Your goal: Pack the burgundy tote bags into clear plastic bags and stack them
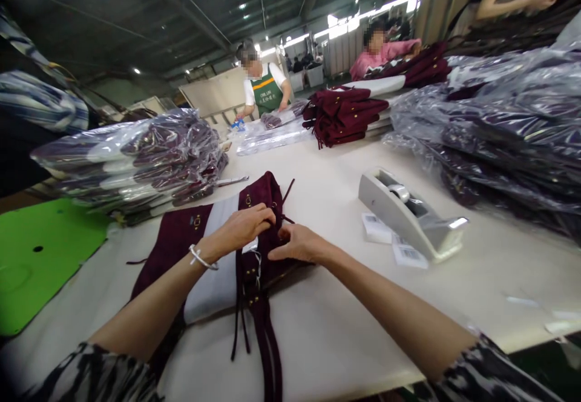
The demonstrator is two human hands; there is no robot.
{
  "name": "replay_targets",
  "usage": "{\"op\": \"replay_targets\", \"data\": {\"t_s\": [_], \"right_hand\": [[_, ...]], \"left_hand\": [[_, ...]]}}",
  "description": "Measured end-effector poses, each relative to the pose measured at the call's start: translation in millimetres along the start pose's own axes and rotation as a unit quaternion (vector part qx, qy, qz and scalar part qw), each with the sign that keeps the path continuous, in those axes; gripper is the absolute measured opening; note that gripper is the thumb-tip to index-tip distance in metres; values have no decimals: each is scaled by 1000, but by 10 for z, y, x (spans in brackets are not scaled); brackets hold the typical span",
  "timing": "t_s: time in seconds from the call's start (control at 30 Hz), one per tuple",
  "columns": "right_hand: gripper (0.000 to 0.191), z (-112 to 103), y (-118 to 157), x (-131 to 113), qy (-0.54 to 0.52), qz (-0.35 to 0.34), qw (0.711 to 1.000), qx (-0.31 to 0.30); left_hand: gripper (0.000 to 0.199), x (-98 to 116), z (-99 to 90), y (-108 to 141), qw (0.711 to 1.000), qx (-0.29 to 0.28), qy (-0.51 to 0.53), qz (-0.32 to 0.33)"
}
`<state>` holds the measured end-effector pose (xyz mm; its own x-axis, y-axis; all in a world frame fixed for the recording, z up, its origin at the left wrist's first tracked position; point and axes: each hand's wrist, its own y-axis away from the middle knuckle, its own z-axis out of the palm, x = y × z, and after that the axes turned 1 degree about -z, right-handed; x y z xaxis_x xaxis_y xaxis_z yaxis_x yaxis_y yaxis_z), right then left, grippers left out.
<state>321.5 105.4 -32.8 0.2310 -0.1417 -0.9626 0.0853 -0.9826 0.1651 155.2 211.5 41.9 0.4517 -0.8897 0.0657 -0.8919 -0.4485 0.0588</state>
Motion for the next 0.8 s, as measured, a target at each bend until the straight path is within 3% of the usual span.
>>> {"op": "replay_targets", "data": {"t_s": [0.1, 0.2, 0.3, 0.4, 0.6, 0.7, 0.8], "right_hand": [[32, 211, -58, 40, -86, 7, 996, 24], [33, 116, 9, 82, -241, 44, 968, -50], [30, -42, 107, 116, -364, 94, 926, -30], [18, -35, 37, 155, -331, 154, 931, 29], [39, 178, -401, 167, -193, 206, 959, -7], [42, 239, -440, 84, -182, 187, 965, 2], [32, 295, -350, -23, -297, 114, 948, 21]], "left_hand": [[20, 29, 74, -66, 1000, 9, 10, 8], [20, -13, 152, -13, 996, 34, 82, 2], [18, -103, 158, 179, 980, 79, 179, -22], [15, -189, 109, 402, 960, 108, 250, -56], [15, -209, 10, 541, 951, 118, 274, -87], [18, -169, -44, 535, 970, 126, 202, -50], [34, -110, -99, 513, 991, 115, 60, 35]]}}
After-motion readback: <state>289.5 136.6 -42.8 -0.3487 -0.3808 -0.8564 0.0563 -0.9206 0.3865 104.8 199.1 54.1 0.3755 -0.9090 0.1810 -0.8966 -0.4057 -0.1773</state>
